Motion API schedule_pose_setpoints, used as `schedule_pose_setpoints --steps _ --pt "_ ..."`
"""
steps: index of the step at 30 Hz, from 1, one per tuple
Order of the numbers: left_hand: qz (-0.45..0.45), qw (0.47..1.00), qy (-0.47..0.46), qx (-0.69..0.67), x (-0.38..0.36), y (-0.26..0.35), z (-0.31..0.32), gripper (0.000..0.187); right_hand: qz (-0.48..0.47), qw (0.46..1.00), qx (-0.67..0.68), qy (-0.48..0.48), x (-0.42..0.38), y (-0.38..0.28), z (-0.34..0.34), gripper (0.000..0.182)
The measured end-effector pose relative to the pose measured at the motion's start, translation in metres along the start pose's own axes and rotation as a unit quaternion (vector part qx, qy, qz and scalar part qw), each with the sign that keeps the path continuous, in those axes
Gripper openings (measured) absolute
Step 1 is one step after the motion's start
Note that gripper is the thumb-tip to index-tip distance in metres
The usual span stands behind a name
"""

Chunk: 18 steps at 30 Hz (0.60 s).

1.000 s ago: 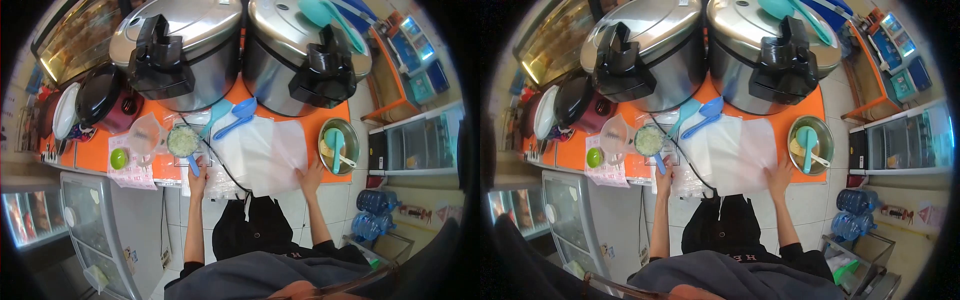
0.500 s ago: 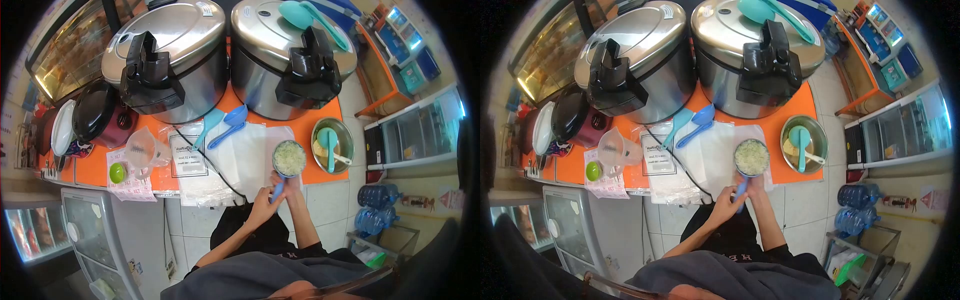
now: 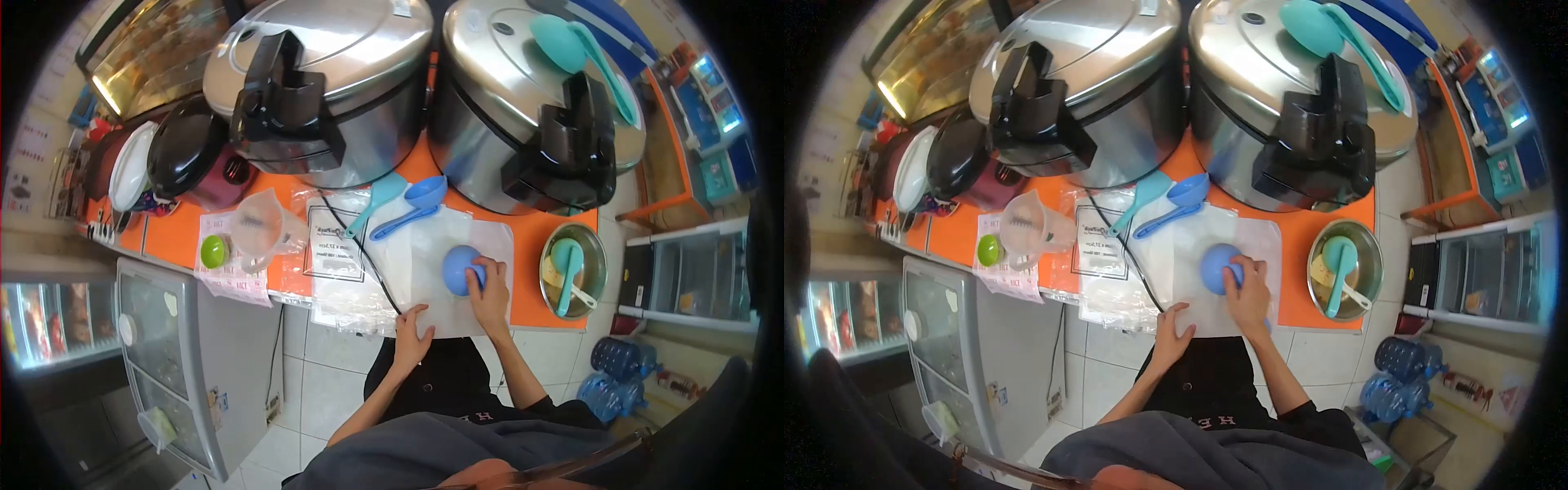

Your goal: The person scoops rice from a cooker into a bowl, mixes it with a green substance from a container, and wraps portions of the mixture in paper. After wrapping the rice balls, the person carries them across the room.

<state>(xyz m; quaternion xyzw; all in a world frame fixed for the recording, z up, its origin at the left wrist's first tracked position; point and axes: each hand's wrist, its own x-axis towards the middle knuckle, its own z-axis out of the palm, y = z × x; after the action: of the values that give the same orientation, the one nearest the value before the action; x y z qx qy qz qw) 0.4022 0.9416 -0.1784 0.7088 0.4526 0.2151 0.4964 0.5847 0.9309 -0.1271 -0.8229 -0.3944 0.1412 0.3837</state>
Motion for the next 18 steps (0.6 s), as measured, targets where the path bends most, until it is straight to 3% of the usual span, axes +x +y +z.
schedule_pose_setpoints --steps 1,3,5,8,10,11,12,14,16,17,18 --pt "-0.019 1.000 -0.008 0.001 -0.003 -0.002 -0.002 0.046 -0.028 0.996 0.087 -0.012 0.007 -0.023 0.008 0.026" --pt "-0.085 0.996 -0.006 -0.001 -0.011 0.007 0.001 0.038 -0.102 0.974 0.158 -0.129 0.017 -0.062 0.057 0.031" --pt "-0.087 0.996 -0.013 -0.005 -0.015 -0.001 0.011 0.036 -0.103 0.959 0.201 -0.173 0.023 -0.094 0.125 0.042" --pt "-0.042 0.998 -0.041 0.029 -0.015 -0.018 0.014 0.033 -0.092 0.958 0.190 -0.194 0.009 -0.089 0.138 0.053" --pt "-0.024 0.999 -0.008 -0.033 -0.015 -0.027 0.023 0.031 -0.079 0.954 0.183 -0.224 -0.018 -0.060 0.059 0.057" --pt "-0.024 0.998 0.023 -0.047 -0.008 -0.016 0.022 0.028 -0.166 0.961 0.115 -0.188 -0.028 -0.025 0.023 0.050" --pt "-0.189 0.967 -0.053 -0.166 -0.001 0.005 0.010 0.027 -0.143 0.969 0.073 -0.190 -0.045 0.014 -0.008 0.041" --pt "-0.267 0.902 -0.063 -0.333 0.007 0.004 0.007 0.028 -0.195 0.956 -0.077 -0.206 -0.063 0.077 -0.064 0.033" --pt "-0.314 0.890 -0.087 -0.318 0.021 0.011 -0.010 0.032 -0.210 0.944 -0.118 -0.225 -0.071 0.127 -0.083 0.030" --pt "-0.251 0.941 -0.050 -0.222 0.020 -0.003 -0.010 0.036 -0.175 0.941 -0.105 -0.271 -0.070 0.139 -0.092 0.027" --pt "-0.120 0.990 0.019 0.069 0.016 0.003 -0.013 0.036 -0.135 0.935 -0.088 -0.316 -0.074 0.147 -0.096 0.025"
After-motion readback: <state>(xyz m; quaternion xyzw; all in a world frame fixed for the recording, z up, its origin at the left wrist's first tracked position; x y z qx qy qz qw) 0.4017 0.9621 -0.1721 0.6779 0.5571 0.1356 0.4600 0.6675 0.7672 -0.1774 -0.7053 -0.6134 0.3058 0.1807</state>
